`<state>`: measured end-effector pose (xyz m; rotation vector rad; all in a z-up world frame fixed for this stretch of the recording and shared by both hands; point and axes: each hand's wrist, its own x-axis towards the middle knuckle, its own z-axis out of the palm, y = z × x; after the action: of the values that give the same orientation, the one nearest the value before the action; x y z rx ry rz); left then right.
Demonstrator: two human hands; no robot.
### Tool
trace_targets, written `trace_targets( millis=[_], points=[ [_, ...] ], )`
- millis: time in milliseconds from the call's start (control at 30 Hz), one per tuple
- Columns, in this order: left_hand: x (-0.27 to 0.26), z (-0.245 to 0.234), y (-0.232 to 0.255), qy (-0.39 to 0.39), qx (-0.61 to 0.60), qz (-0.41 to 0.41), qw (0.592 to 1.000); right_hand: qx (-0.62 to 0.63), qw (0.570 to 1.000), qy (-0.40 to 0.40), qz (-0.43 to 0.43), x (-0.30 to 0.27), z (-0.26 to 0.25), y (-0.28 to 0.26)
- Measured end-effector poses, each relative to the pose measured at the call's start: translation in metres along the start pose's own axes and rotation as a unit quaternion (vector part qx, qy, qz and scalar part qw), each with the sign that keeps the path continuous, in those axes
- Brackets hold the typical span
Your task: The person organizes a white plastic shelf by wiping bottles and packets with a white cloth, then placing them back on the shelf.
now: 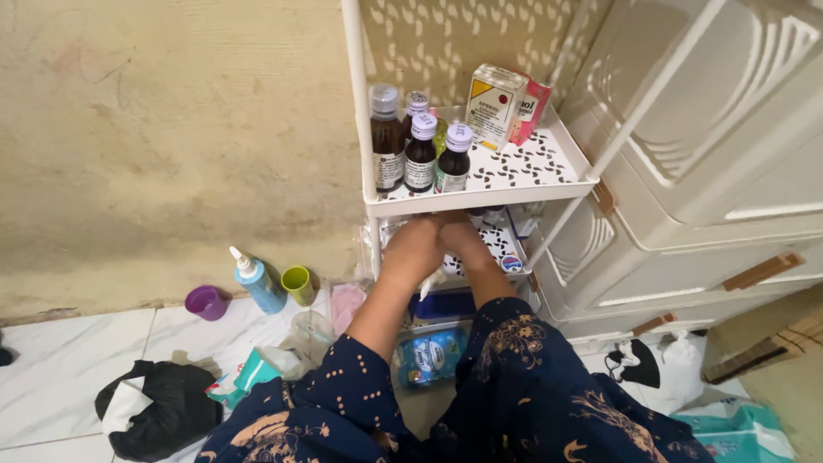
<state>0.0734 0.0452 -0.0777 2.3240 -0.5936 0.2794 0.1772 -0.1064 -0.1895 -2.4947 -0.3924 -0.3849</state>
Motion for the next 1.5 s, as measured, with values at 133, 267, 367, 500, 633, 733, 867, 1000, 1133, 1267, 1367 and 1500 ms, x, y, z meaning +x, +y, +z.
trace_targets(
  millis=[133,267,367,500,633,733,867,1000,1133,1267,1367,1500],
  points=[
    [0.004,0.010,-0.020,-0.032,0.000,-0.055,0.998,0.004,0.999,0.043,-0.009,-0.015,0.006,0.010],
    [0.008,0.020,-0.034,-0.047,-0.002,-0.073,0.996,-0.013,0.999,-0.010,0.052,-0.027,-0.009,0.008],
    [0.013,0.028,-0.042,-0.087,0.018,-0.072,0.993,0.102,0.989,0.073,-0.074,-0.047,-0.045,-0.006],
    [0.008,0.019,-0.032,-0.094,-0.064,0.027,0.993,0.224,0.974,-0.031,0.007,-0.082,-0.117,-0.045],
    [-0.001,-0.006,0.009,-0.215,-0.202,0.057,0.954,0.349,0.937,-0.010,-0.028,-0.118,-0.181,-0.091],
    [-0.017,-0.021,0.051,-0.193,-0.372,0.106,0.902,0.465,0.869,0.158,-0.056,-0.131,-0.205,-0.125],
    [-0.038,-0.039,0.098,-0.098,-0.459,0.142,0.872,0.648,0.705,0.242,-0.159,-0.147,-0.212,-0.159],
    [-0.055,-0.052,0.125,-0.014,-0.429,0.155,0.889,0.507,0.807,0.272,-0.131,-0.160,-0.204,-0.192],
    [-0.060,-0.058,0.137,0.027,-0.415,0.153,0.896,0.186,0.934,0.277,-0.123,-0.183,-0.216,-0.225],
    [-0.066,-0.058,0.139,0.023,-0.336,0.137,0.932,0.124,0.946,0.253,-0.159,-0.183,-0.229,-0.221],
    [-0.071,-0.052,0.138,0.020,-0.331,0.199,0.922,0.437,0.880,0.174,-0.059,-0.183,-0.231,-0.209],
    [-0.066,-0.046,0.129,-0.019,-0.348,0.139,0.927,0.311,0.924,0.201,-0.097,-0.180,-0.222,-0.215]
  ],
)
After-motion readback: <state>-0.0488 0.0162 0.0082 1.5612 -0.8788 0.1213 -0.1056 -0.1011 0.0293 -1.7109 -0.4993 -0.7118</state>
